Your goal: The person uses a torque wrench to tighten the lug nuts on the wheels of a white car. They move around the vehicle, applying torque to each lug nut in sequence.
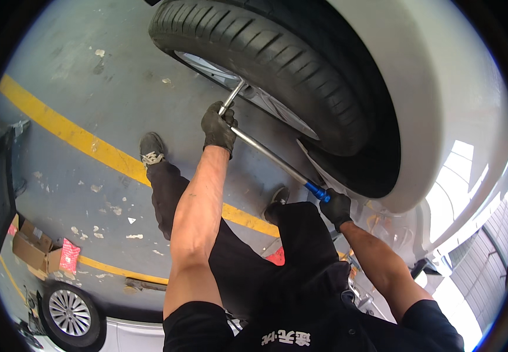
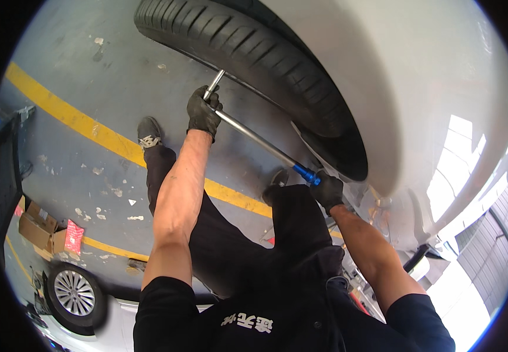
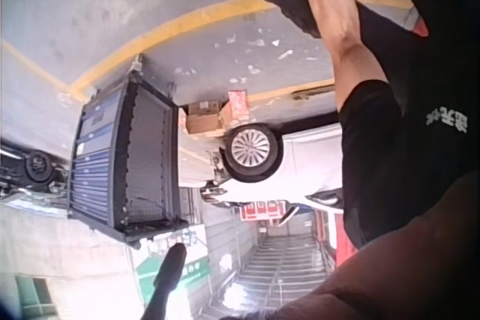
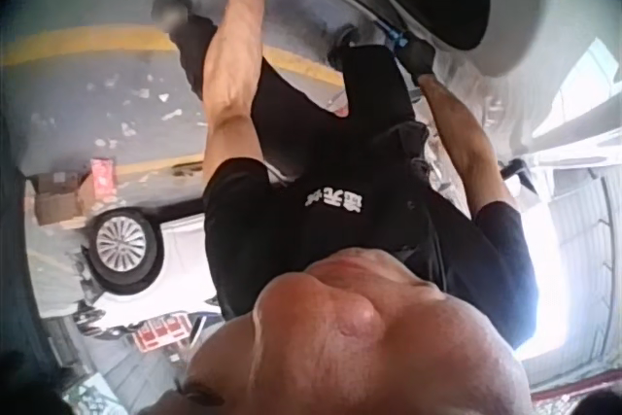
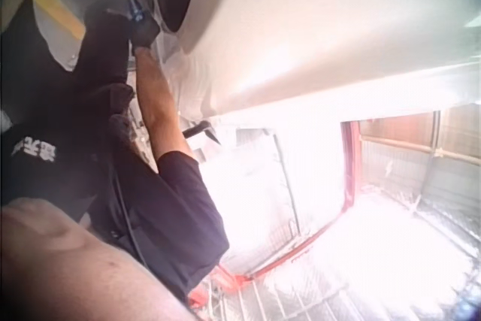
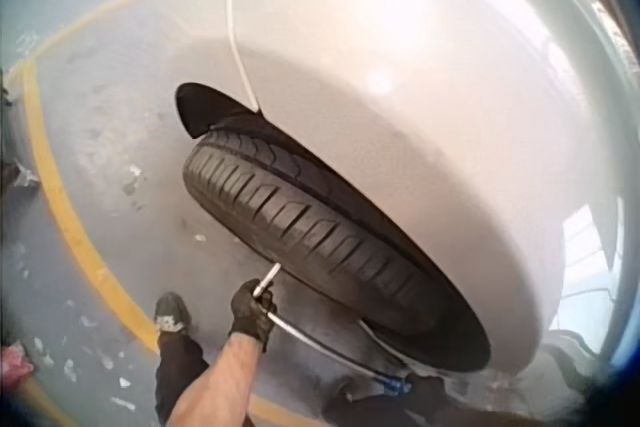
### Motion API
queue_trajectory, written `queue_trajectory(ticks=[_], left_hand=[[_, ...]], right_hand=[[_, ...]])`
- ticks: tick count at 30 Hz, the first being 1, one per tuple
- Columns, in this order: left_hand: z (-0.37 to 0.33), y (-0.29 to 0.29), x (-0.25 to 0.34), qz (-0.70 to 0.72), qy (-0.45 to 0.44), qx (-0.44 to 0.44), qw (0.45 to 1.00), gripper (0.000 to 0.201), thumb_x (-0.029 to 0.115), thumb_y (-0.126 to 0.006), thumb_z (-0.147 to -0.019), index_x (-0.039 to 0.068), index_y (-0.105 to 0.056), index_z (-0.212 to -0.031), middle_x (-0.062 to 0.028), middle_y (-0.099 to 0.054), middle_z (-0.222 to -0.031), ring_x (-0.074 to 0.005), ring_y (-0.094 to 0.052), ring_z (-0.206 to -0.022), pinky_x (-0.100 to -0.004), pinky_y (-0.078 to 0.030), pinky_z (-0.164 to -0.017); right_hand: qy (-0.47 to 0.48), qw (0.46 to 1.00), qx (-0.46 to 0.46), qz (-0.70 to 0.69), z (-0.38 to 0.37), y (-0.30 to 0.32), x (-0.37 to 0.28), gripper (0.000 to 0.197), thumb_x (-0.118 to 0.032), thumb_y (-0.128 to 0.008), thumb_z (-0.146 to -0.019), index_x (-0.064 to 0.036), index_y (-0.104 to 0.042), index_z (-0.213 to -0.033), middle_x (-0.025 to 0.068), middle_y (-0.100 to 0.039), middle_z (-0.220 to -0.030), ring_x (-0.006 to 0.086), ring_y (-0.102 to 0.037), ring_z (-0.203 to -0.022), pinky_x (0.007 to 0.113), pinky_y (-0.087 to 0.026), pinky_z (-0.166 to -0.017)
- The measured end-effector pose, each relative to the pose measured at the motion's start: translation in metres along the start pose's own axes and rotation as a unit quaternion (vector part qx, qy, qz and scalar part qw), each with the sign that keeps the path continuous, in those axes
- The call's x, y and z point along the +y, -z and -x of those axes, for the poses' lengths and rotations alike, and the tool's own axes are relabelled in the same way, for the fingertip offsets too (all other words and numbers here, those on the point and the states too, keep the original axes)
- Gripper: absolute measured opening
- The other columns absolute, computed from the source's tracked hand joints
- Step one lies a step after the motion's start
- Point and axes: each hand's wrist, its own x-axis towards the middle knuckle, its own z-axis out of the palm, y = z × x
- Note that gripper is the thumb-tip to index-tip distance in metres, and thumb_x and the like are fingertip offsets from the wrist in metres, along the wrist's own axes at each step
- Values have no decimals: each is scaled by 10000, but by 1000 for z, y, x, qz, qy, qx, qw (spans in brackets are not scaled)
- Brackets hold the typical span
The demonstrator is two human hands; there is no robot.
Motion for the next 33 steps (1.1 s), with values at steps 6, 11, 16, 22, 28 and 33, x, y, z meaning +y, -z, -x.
queue_trajectory(ticks=[6,11,16,22,28,33], left_hand=[[-12,1,6,3,-45,-45,998,224,170,-463,-936,0,-603,-895,-52,-500,-572,-139,-395,-450,-285,-329,-446],[-20,9,4,-2,-43,-64,997,212,167,-476,-930,-2,-604,-911,-59,-511,-584,-140,-404,-448,-292,-332,-451],[-19,10,-1,11,-40,-83,996,159,197,-560,-961,66,-594,-1044,-63,-546,-624,-165,-459,-474,-324,-391,-486],[-8,24,10,52,38,-44,997,183,193,-525,-969,37,-589,-1041,-72,-568,-658,-175,-484,-501,-318,-402,-494],[94,65,101,-31,-42,49,997,259,219,-530,-968,-17,-637,-981,-78,-594,-644,-181,-559,-538,-305,-442,-505],[282,122,264,-103,-285,87,949,229,233,-635,-934,9,-683,-923,-72,-624,-675,-190,-641,-647,-312,-531,-632]], right_hand=[[33,992,114,-52,-17,-24,-4,187,-234,-699,-735,-135,-656,-888,151,-677,-695,384,-676,-658,489,-527,-628],[22,994,94,-54,-10,-19,-2,138,-194,-668,-751,-123,-633,-864,140,-666,-692,395,-673,-696,503,-518,-628],[33,997,72,-21,1,14,-3,166,-199,-668,-773,-121,-650,-918,170,-689,-761,397,-677,-730,489,-534,-640],[81,997,7,-15,54,111,-39,438,-361,-738,-790,-140,-637,-1155,154,-713,-819,381,-696,-747,478,-556,-671],[116,960,-159,-199,75,168,-122,650,-531,-673,-886,-143,-525,-1386,182,-692,-1084,364,-658,-1068,410,-508,-911],[141,881,-371,-257,128,252,-248,555,-465,-700,-893,-100,-582,-1293,106,-681,-953,218,-666,-898,360,-509,-813]])
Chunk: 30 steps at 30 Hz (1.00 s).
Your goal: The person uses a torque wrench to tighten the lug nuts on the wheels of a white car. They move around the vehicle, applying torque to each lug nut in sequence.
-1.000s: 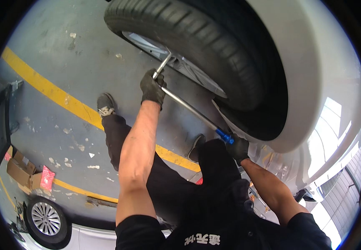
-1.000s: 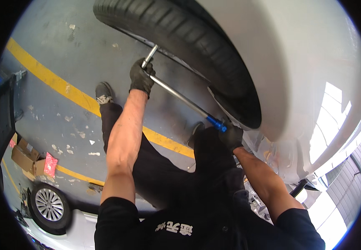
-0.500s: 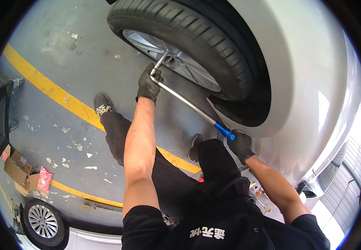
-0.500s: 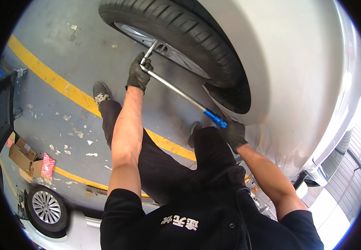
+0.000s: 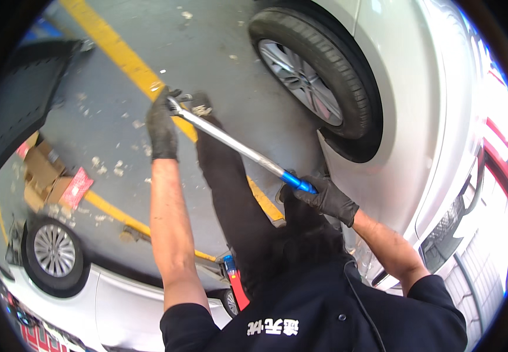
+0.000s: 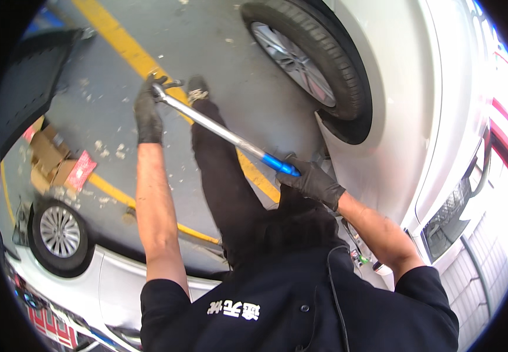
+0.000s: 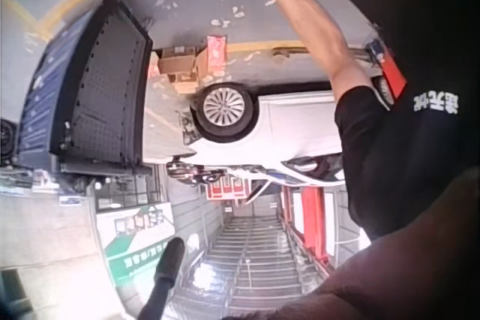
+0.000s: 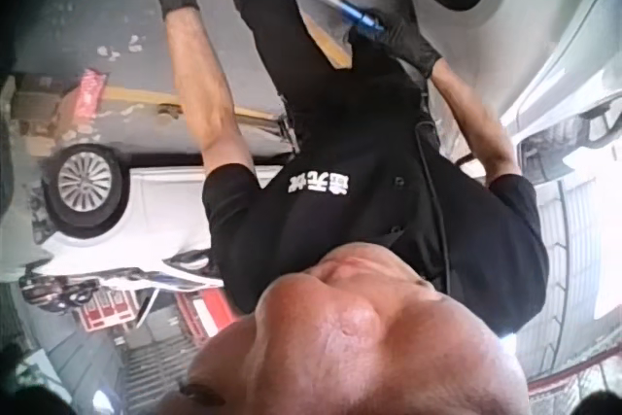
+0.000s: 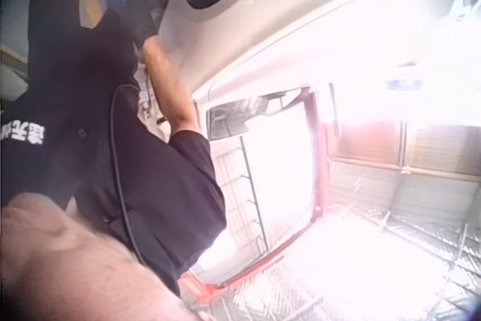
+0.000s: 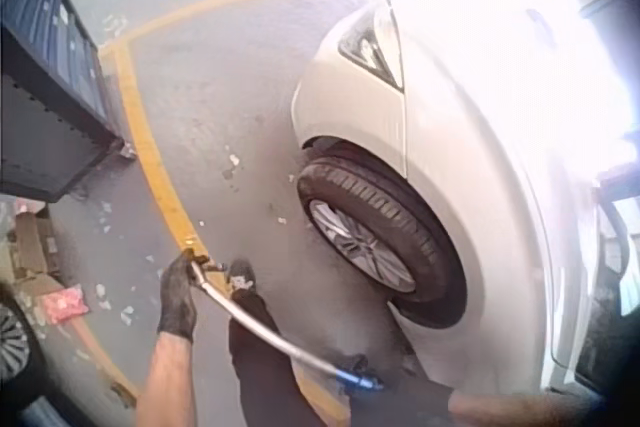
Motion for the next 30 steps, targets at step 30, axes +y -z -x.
queue_trajectory(ticks=[30], left_hand=[[540,34,459,102,-632,-209,740,340,165,-535,-929,64,-412,-629,-42,-360,-588,-186,-360,-588,-410,-438,-813]], right_hand=[[268,820,-501,-65,314,-57,-142,413,-405,-709,-887,-31,-620,-1037,70,-579,-712,218,-601,-624,391,-495,-621]])
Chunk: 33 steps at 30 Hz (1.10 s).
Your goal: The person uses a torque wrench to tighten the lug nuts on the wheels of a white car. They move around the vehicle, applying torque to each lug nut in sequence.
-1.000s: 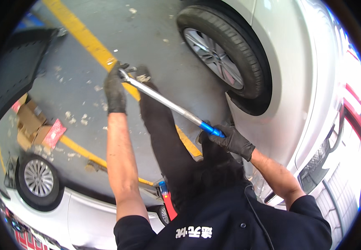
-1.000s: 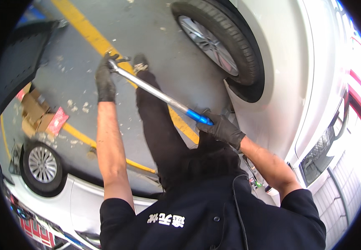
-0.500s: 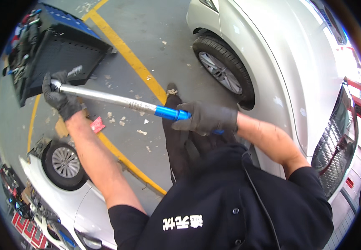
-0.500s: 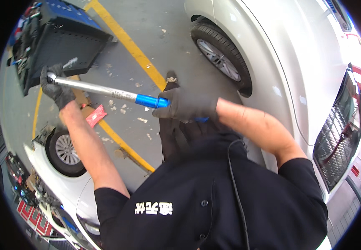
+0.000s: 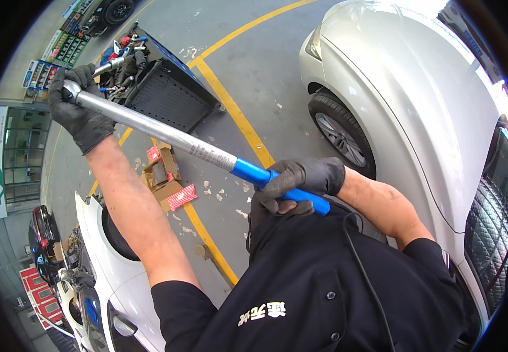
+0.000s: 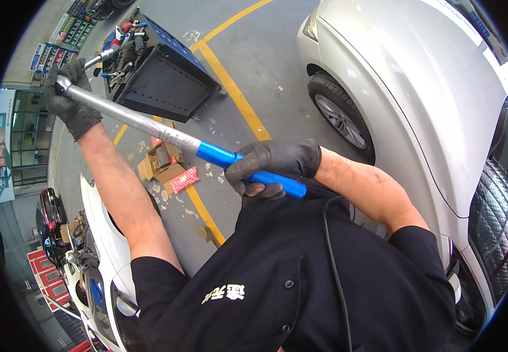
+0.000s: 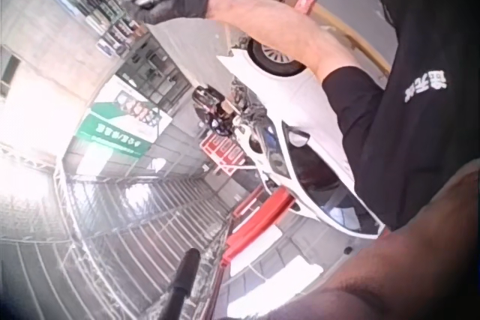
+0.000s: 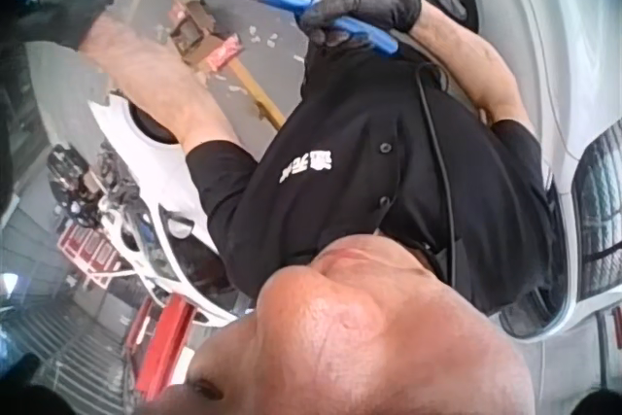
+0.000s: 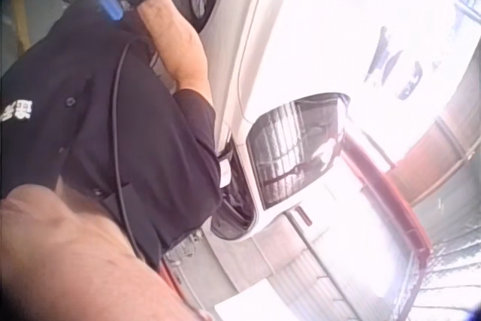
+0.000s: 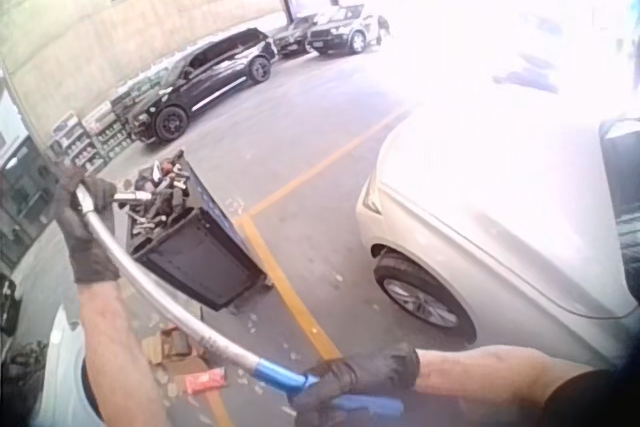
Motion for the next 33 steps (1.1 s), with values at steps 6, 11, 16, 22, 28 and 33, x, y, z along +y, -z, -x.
queue_trajectory(ticks=[6,11,16,22,28,33], left_hand=[[-22,5,76,-154,-31,53,986,148,78,-577,-928,-66,-609,-921,-87,-561,-714,-206,-581,-603,-368,-556,-598],[-22,31,116,-183,-79,68,978,175,77,-547,-934,-69,-605,-1010,-91,-567,-724,-218,-584,-611,-420,-578,-579],[0,39,147,-276,-167,78,943,197,113,-567,-897,18,-513,-734,-118,-521,-640,-262,-567,-652,-470,-541,-797],[-23,74,199,-282,-169,63,942,213,141,-492,-943,-59,-568,-941,-154,-579,-711,-270,-607,-666,-483,-556,-798],[-34,121,217,-274,-216,48,936,158,110,-529,-933,-24,-612,-917,-127,-612,-718,-242,-644,-692,-441,-579,-799],[-64,150,191,-172,-115,116,971,88,99,-637,-856,33,-601,-810,-61,-558,-642,-158,-581,-601,-324,-519,-600]], right_hand=[[242,745,470,407,-36,-51,3,341,-291,-757,-852,-30,-641,-1038,124,-652,-759,188,-631,-642,347,-505,-645],[201,794,396,416,-45,-87,-15,341,-254,-709,-838,-12,-628,-1065,170,-664,-761,281,-675,-664,400,-526,-669],[143,913,173,340,-73,-88,-41,240,-211,-705,-840,-4,-627,-933,65,-601,-655,167,-600,-514,316,-487,-483],[348,697,323,538,-135,-84,-29,323,-368,-744,-847,-75,-636,-932,98,-645,-697,251,-653,-612,376,-501,-587],[213,814,303,447,-158,-112,-57,304,-235,-752,-828,-47,-630,-1034,157,-632,-724,270,-653,-609,377,-504,-601],[307,688,439,489,-187,-102,-49,188,-147,-726,-784,-14,-605,-839,173,-620,-643,331,-589,-513,384,-480,-532]])
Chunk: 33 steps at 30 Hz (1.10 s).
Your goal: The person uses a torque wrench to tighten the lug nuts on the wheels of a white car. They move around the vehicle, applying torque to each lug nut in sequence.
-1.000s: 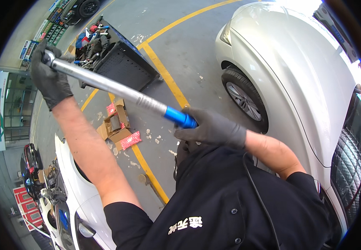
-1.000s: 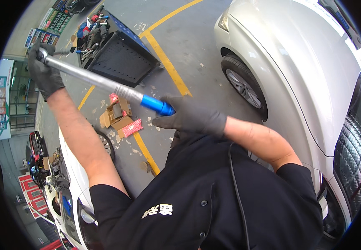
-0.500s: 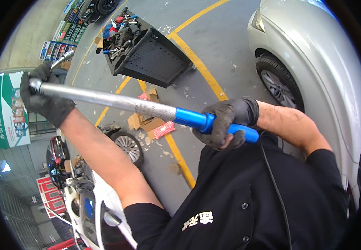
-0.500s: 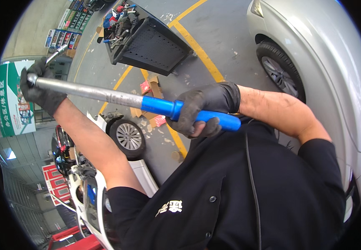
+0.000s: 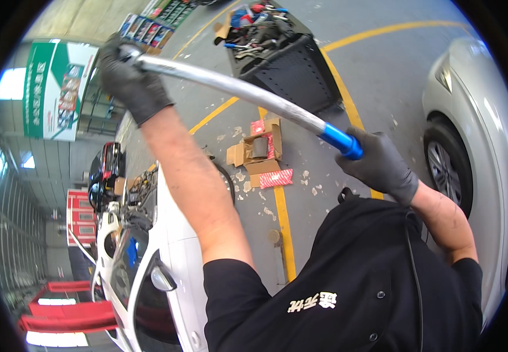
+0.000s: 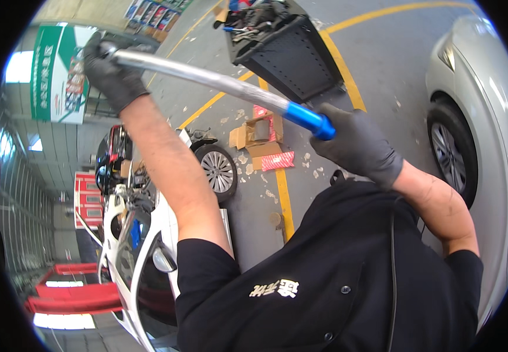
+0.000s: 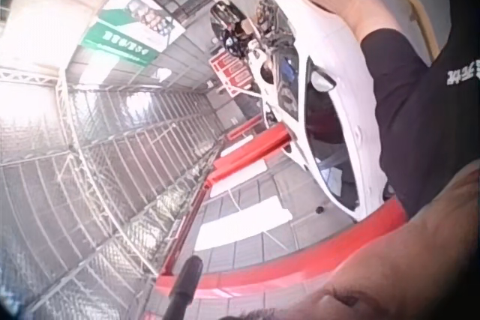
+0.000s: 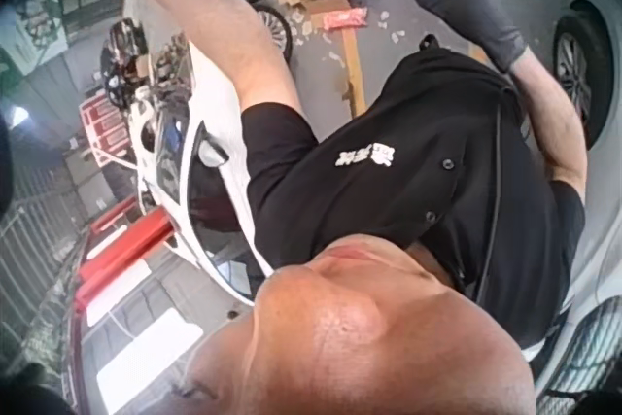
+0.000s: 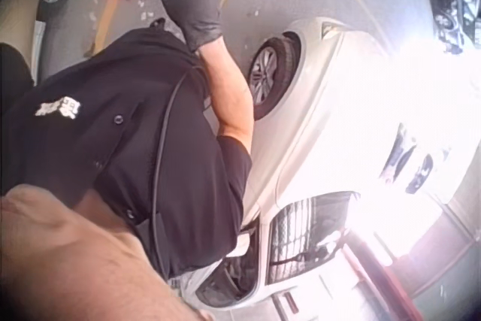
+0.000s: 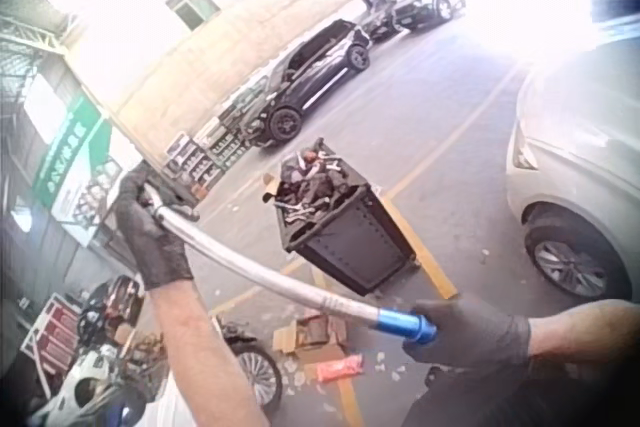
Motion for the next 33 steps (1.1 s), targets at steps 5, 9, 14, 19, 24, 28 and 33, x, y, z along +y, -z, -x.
queue_trajectory(ticks=[5,9,14,19,24,28,33], left_hand=[[27,9,5,145,-74,-131,978,170,116,-623,-863,17,-580,-732,-65,-506,-597,-158,-479,-528,-283,-420,-544],[35,7,23,-68,-87,5,994,194,147,-561,-923,41,-528,-764,-53,-493,-604,-173,-497,-534,-287,-437,-544],[40,14,25,160,-93,-146,972,307,162,-547,-891,68,-458,-613,-61,-417,-533,-178,-373,-527,-337,-371,-631],[40,-1,50,-56,-70,34,995,209,139,-600,-882,33,-532,-715,-97,-513,-633,-197,-525,-585,-339,-490,-580],[43,5,53,36,-85,-39,995,114,88,-576,-890,-25,-559,-884,-115,-564,-672,-249,-575,-597,-417,-550,-705],[29,-6,45,29,-48,-3,998,133,107,-605,-867,-11,-576,-815,-116,-570,-654,-252,-591,-594,-391,-540,-627],[6,-7,31,209,6,-135,969,201,161,-616,-840,-24,-582,-768,-108,-532,-600,-259,-579,-581,-413,-513,-707]], right_hand=[[-161,728,-526,-409,-10,7,12,147,-84,-726,-788,-15,-616,-858,34,-580,-641,103,-544,-538,260,-453,-521],[39,999,-27,13,-1,-11,13,268,-206,-724,-879,1,-606,-1002,53,-628,-785,113,-575,-588,263,-475,-549],[-164,767,-526,-329,-6,16,11,229,-192,-744,-845,-9,-625,-913,48,-584,-653,118,-563,-525,274,-459,-482],[10,996,-68,-59,13,-6,-17,350,-247,-756,-853,-20,-632,-1089,88,-596,-700,156,-601,-597,331,-508,-587],[-29,990,-131,-52,16,7,-16,335,-210,-749,-827,5,-630,-1055,107,-601,-707,147,-584,-640,340,-499,-658],[-35,990,-117,-71,22,9,-17,301,-190,-731,-812,6,-624,-1013,138,-622,-729,192,-621,-652,345,-506,-653],[-206,572,-573,-549,23,31,14,179,-109,-703,-807,8,-569,-833,67,-515,-616,113,-458,-432,265,-386,-421]])
